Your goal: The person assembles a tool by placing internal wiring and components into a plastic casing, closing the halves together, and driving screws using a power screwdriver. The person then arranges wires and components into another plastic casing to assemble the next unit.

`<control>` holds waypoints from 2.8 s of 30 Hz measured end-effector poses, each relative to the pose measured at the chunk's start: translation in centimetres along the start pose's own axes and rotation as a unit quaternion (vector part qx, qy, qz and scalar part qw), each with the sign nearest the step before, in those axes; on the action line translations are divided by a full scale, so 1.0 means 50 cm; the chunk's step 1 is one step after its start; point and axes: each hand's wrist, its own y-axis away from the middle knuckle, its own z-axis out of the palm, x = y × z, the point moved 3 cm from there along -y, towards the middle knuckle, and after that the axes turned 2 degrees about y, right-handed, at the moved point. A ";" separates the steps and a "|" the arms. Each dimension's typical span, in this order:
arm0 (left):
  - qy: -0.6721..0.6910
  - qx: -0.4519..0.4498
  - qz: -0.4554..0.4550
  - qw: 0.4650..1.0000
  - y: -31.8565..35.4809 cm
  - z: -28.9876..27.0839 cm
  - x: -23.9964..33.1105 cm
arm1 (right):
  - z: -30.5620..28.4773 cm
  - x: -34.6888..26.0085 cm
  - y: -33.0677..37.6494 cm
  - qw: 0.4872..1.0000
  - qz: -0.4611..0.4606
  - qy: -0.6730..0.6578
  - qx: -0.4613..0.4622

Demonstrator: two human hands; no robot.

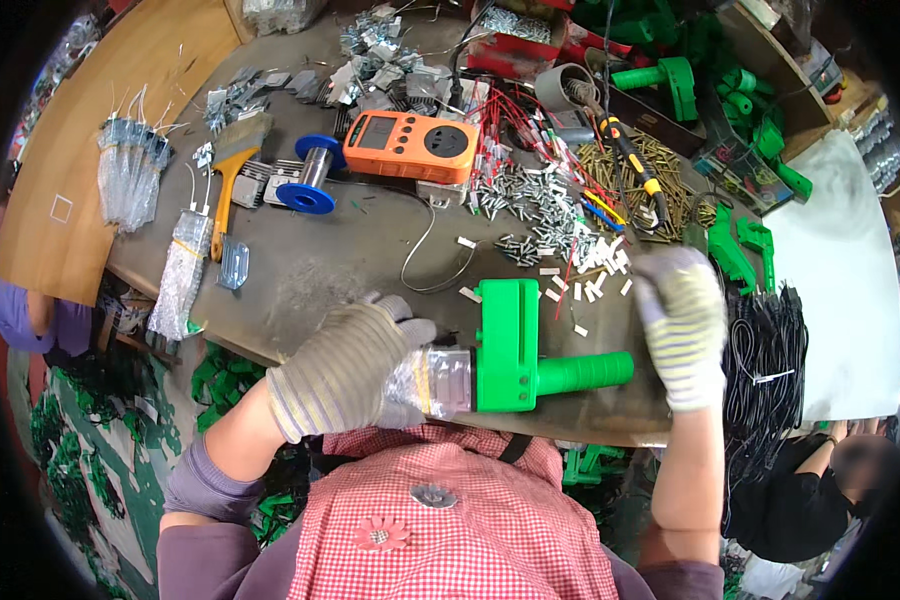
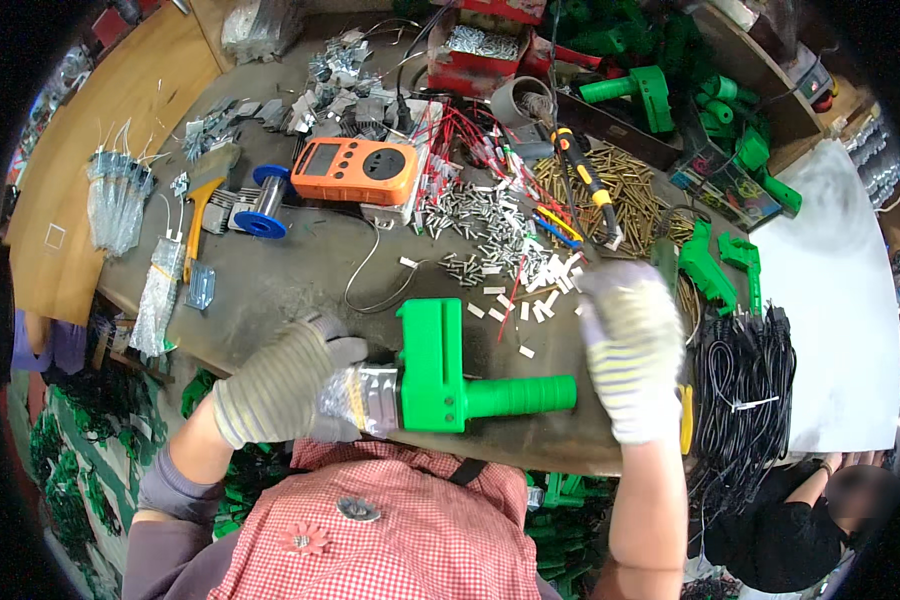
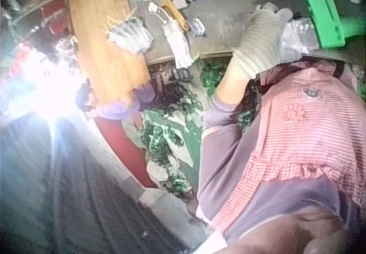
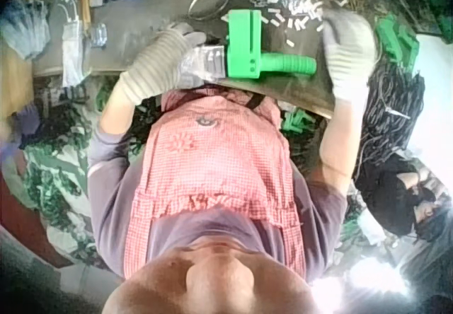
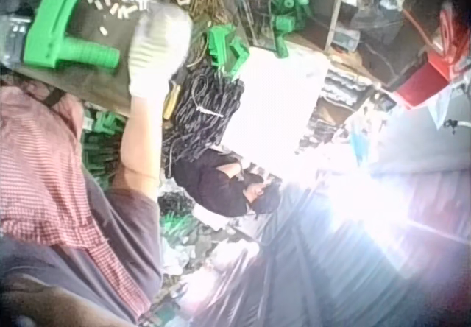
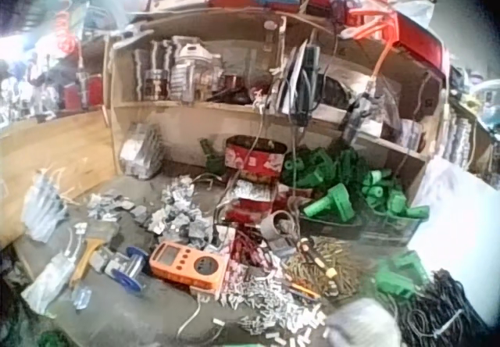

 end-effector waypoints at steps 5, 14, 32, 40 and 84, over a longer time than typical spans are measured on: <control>-0.108 0.049 0.040 0.992 0.015 0.014 0.057 | 0.121 -0.003 -0.096 0.967 -0.251 0.041 0.022; -0.038 0.205 0.159 0.965 -0.134 -0.044 0.031 | 0.115 0.000 -0.094 0.969 -0.235 0.072 -0.016; -0.199 0.293 0.101 0.930 -0.404 -0.081 0.042 | 0.032 -0.161 0.021 0.916 0.048 -0.367 -0.157; -0.089 0.189 0.058 0.976 -0.199 -0.016 0.040 | 0.058 -0.191 0.036 0.963 -0.045 -0.199 -0.176; 0.329 -0.137 0.025 0.934 -0.009 -0.034 -0.006 | -0.034 -0.035 0.082 0.935 0.214 -0.275 0.065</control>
